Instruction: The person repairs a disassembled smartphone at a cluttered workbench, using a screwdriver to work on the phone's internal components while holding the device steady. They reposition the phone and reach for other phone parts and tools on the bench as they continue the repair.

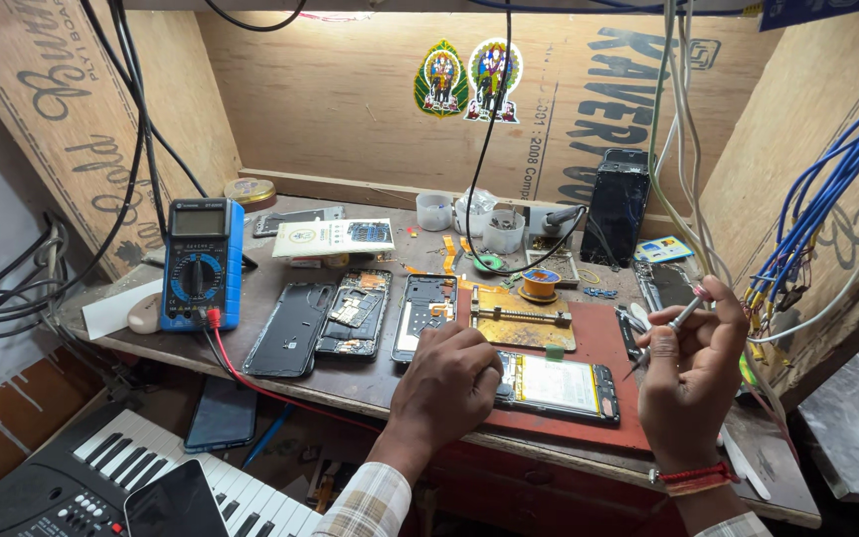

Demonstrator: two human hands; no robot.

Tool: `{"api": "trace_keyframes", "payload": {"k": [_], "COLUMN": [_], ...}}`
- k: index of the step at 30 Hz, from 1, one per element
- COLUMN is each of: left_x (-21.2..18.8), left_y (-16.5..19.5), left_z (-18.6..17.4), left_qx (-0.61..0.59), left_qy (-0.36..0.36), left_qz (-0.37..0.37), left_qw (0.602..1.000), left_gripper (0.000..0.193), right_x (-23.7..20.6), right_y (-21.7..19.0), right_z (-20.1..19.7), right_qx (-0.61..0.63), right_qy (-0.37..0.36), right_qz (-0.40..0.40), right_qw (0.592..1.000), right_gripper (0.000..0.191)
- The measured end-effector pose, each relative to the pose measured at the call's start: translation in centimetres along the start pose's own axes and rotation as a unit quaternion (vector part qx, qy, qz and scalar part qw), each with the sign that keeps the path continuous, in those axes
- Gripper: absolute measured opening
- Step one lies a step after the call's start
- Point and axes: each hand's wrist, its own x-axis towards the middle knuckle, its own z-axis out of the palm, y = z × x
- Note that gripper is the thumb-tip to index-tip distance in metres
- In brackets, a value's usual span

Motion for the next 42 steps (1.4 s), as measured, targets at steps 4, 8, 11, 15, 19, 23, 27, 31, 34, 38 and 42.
{"api": "trace_keyframes", "payload": {"k": [4, 8, 11, 15, 19, 23, 27, 31, 34, 38, 42], "left_x": [0.0, 0.0, 0.0, 0.1, 0.1, 0.2, 0.0, -0.1, -0.2, -0.2, 0.6], "left_y": [0.0, 0.0, -0.1, -0.1, 0.1, 0.1, 0.4, 0.6, 0.5, -0.6, -3.6], "left_z": [0.1, 0.2, 0.3, 0.3, 0.2, 0.0, 0.0, -0.2, -0.3, -0.9, -4.6], "left_qx": [0.003, 0.004, 0.005, 0.005, 0.007, 0.008, 0.005, 0.01, -0.002, -0.018, 0.036], "left_qy": [-0.01, -0.011, -0.008, -0.011, -0.01, -0.018, -0.014, -0.005, -0.013, 0.049, 0.18], "left_qz": [-0.002, -0.009, -0.005, -0.007, -0.002, -0.007, -0.009, 0.004, 0.008, 0.031, 0.05], "left_qw": [1.0, 1.0, 1.0, 1.0, 1.0, 1.0, 1.0, 1.0, 1.0, 0.998, 0.982], "left_gripper": [0.009, 0.011, 0.011, 0.01, 0.01, 0.009, 0.009, 0.007, 0.006, 0.007, 0.015], "right_x": [-0.1, -0.1, 0.0, 0.0, 0.0, 0.2, 0.0, -0.3, -0.3, -0.2, -0.3], "right_y": [0.0, 0.0, -0.1, -0.3, -0.2, -0.1, -0.4, -0.9, -1.1, -0.8, -0.3], "right_z": [-0.2, -0.2, -0.2, -0.3, -0.3, 0.0, 0.0, -0.1, -0.1, -0.1, -0.2], "right_qx": [0.023, 0.076, 0.075, 0.044, 0.05, 0.018, 0.032, -0.011, -0.057, -0.062, -0.079], "right_qy": [0.003, -0.001, 0.012, 0.026, 0.019, 0.005, 0.002, 0.016, 0.024, 0.0, -0.005], "right_qz": [0.017, 0.054, 0.061, 0.059, 0.059, 0.021, 0.047, 0.007, -0.001, 0.007, -0.009], "right_qw": [1.0, 0.996, 0.995, 0.997, 0.997, 1.0, 0.998, 1.0, 0.998, 0.998, 0.997], "right_gripper": [0.048, 0.04, 0.035, 0.029, 0.025, 0.027, 0.023, 0.021, 0.022, 0.024, 0.023]}}
